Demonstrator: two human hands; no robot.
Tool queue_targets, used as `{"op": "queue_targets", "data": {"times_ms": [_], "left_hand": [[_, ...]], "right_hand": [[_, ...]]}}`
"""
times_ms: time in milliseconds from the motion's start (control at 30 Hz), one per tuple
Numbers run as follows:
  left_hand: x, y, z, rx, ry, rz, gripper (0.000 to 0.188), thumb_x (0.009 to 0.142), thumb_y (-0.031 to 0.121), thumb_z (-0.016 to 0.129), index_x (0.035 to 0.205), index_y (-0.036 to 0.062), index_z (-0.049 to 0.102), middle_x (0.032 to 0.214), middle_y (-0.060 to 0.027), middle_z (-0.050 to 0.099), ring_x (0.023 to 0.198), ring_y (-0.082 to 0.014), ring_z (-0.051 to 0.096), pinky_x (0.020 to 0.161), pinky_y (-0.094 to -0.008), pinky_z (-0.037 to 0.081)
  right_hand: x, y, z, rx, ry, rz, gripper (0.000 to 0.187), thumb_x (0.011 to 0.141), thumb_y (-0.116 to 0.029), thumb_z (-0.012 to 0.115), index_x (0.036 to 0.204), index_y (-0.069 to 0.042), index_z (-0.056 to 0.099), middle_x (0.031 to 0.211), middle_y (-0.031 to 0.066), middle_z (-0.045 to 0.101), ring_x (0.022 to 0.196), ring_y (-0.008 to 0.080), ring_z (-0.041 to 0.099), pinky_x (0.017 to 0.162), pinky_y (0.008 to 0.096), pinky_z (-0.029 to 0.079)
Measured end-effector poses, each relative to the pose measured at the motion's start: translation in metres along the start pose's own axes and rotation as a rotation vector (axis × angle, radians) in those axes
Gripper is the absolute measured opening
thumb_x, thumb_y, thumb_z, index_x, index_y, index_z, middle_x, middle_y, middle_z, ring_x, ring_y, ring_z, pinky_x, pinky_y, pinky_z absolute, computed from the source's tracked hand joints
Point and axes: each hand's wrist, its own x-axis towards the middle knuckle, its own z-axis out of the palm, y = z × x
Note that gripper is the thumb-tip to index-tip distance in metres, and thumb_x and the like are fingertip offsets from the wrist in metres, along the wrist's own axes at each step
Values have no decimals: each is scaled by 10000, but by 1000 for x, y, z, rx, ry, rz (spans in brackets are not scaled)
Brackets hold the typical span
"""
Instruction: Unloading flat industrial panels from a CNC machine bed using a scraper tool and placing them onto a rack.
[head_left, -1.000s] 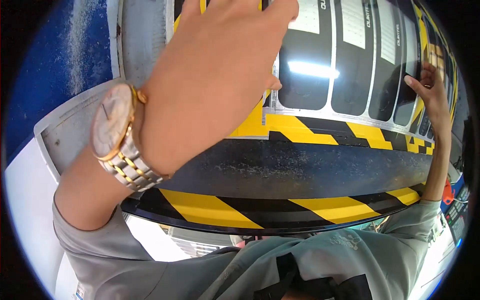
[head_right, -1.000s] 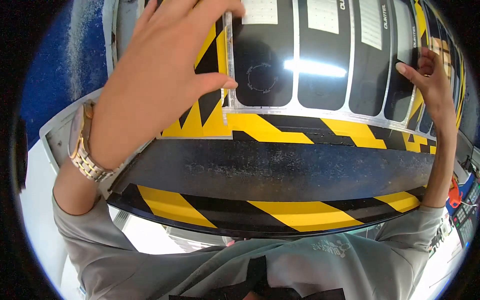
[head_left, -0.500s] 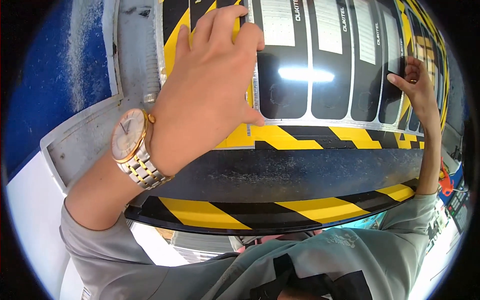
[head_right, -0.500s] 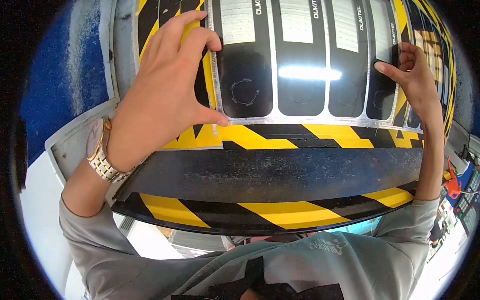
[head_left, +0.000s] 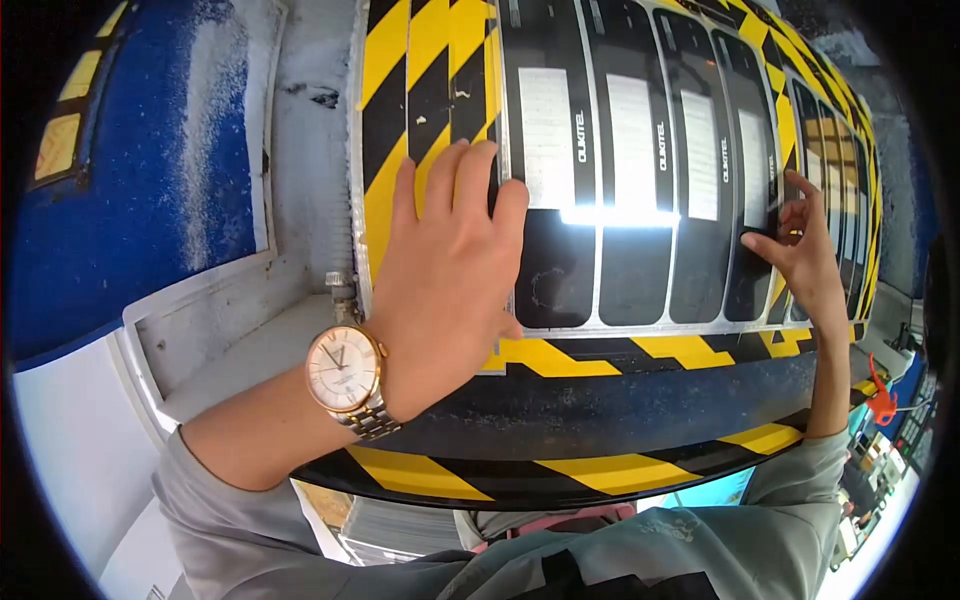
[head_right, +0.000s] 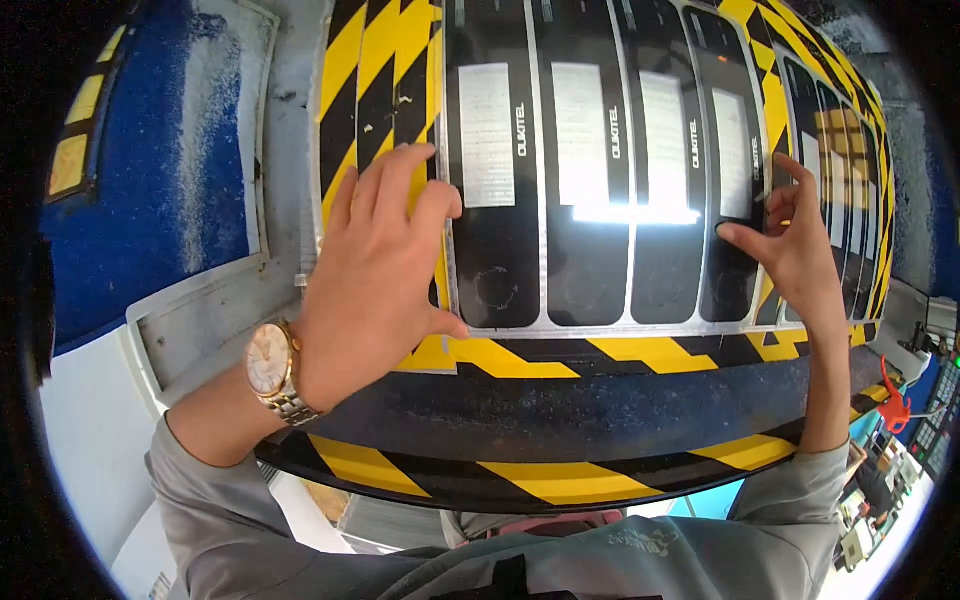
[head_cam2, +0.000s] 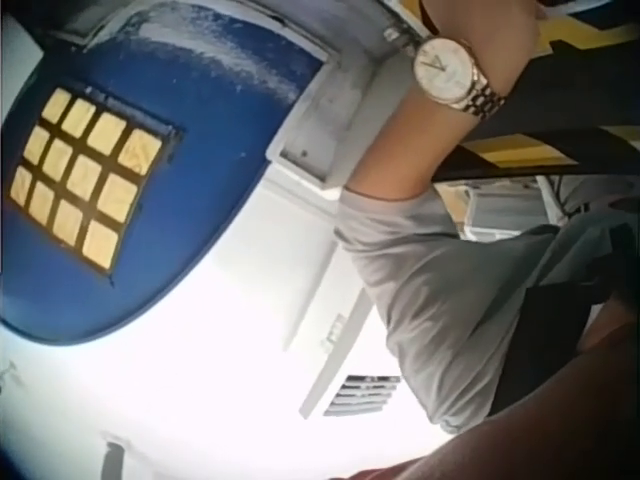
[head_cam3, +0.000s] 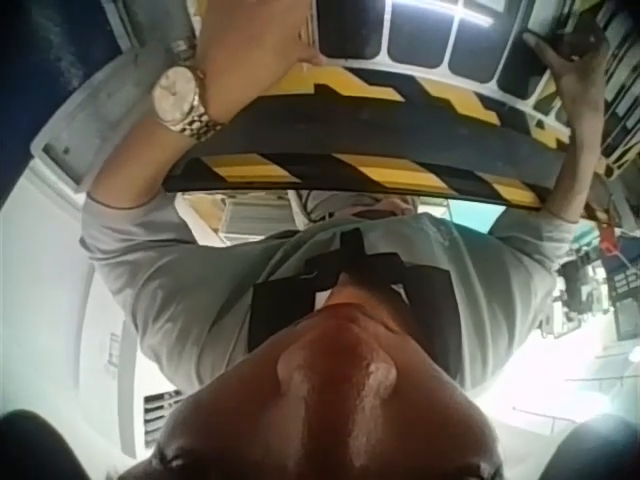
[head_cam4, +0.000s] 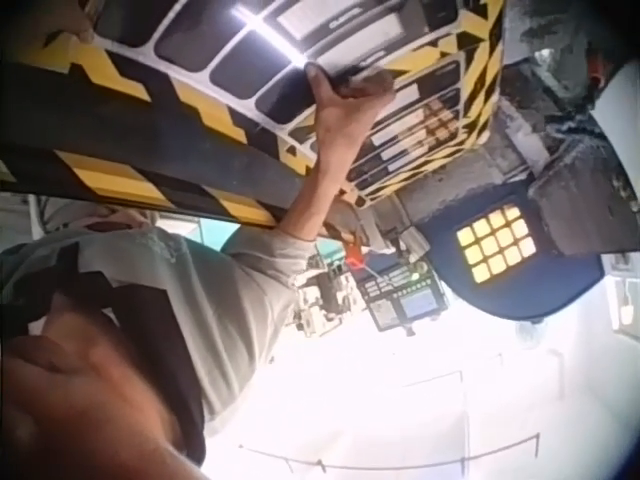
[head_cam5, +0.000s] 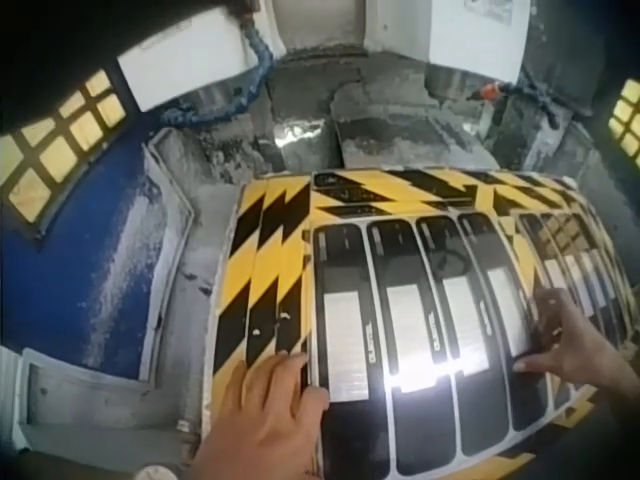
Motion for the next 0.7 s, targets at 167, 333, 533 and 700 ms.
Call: {"op": "queue_targets", "data": {"times_ms": [167,333,533,700], "left_hand": [[4,0,-5,-18,-44,-8,874,483,227,984,1194,46,509,1414,-201,406,1353,-403,404,1171,-522,301],[4,1,-8,24,-42,-17,1068,503,269,982,1386,9,441,1478,-215,364,1377,-408,385,1182,-520,289],[5,1,-9,42,-89,-16,1165,518,284,978,1471,-10,377,1500,-215,346,1395,-415,368,1179,-509,305],[7,1,-8,28,-114,-7,1149,522,279,975,1467,-13,390,1500,-213,346,1400,-418,362,1178,-490,317]], "right_hand": [[1,-2,0,98,-46,-53,1046,707,-78,889,1587,-300,368,876,-14,396,772,134,385,764,265,441],[0,-9,-5,32,-72,-10,966,709,-116,894,1545,-303,449,862,-19,351,765,138,388,760,275,441],[-1,-4,-3,7,-74,-10,955,709,-117,891,1541,-299,457,866,-17,352,756,145,387,760,289,443],[-2,-1,-5,-1,-69,-36,955,700,-128,891,1538,-286,462,864,-13,347,755,147,383,772,294,440]]}}
